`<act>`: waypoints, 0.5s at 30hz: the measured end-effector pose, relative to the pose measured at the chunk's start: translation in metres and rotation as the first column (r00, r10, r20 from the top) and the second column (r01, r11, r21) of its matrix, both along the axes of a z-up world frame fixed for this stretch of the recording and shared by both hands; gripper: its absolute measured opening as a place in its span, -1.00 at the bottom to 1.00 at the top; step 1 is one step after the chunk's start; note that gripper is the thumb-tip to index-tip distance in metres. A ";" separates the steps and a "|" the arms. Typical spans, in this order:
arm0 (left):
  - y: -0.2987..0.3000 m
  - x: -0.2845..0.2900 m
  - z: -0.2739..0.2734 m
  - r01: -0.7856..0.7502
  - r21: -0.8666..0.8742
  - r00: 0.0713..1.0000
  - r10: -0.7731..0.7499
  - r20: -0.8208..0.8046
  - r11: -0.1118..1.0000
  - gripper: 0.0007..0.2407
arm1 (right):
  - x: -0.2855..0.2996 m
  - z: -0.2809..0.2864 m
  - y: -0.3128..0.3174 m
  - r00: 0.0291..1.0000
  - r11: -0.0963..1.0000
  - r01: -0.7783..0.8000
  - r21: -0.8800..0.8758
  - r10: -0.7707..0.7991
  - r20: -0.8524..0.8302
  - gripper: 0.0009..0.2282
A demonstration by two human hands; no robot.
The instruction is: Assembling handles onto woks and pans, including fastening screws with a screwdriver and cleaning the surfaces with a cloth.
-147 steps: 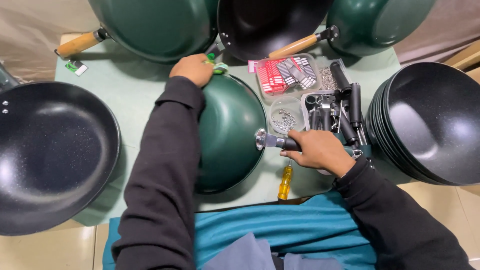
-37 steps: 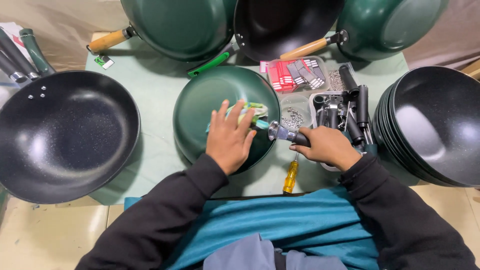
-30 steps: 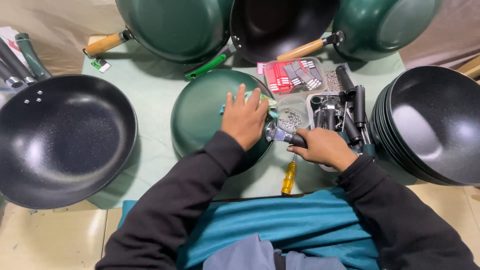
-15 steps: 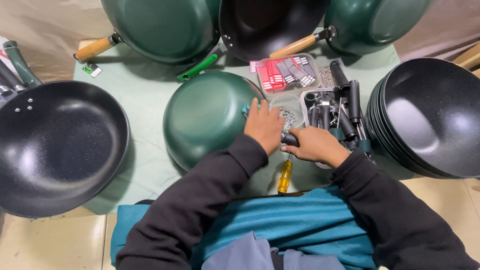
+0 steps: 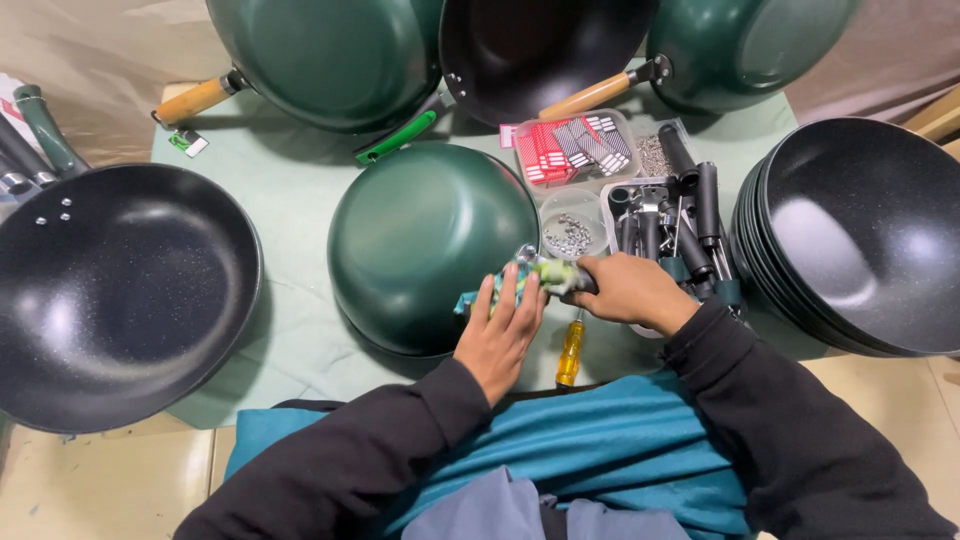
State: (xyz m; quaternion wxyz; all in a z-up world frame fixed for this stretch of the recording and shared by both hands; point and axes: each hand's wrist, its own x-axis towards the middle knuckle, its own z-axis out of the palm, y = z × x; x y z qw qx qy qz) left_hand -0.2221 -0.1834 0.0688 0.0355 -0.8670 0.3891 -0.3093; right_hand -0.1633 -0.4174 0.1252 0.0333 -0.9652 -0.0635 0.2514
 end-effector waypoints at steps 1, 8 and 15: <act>0.004 -0.005 -0.005 -0.001 0.000 1.000 0.001 0.000 1.000 -0.54 | 0.000 -0.002 -0.001 1.000 1.000 -0.001 0.000 0.001 0.000 -0.52; 0.023 -0.007 -0.016 0.033 0.012 0.998 -0.032 -0.049 0.999 -0.49 | 0.000 0.010 0.005 1.000 1.000 0.005 0.000 -0.005 0.026 -0.56; 0.006 0.024 0.005 -0.012 -0.195 0.998 0.023 0.057 0.981 -0.57 | 0.000 0.007 0.004 0.996 0.998 -0.056 -0.018 0.057 0.073 -0.60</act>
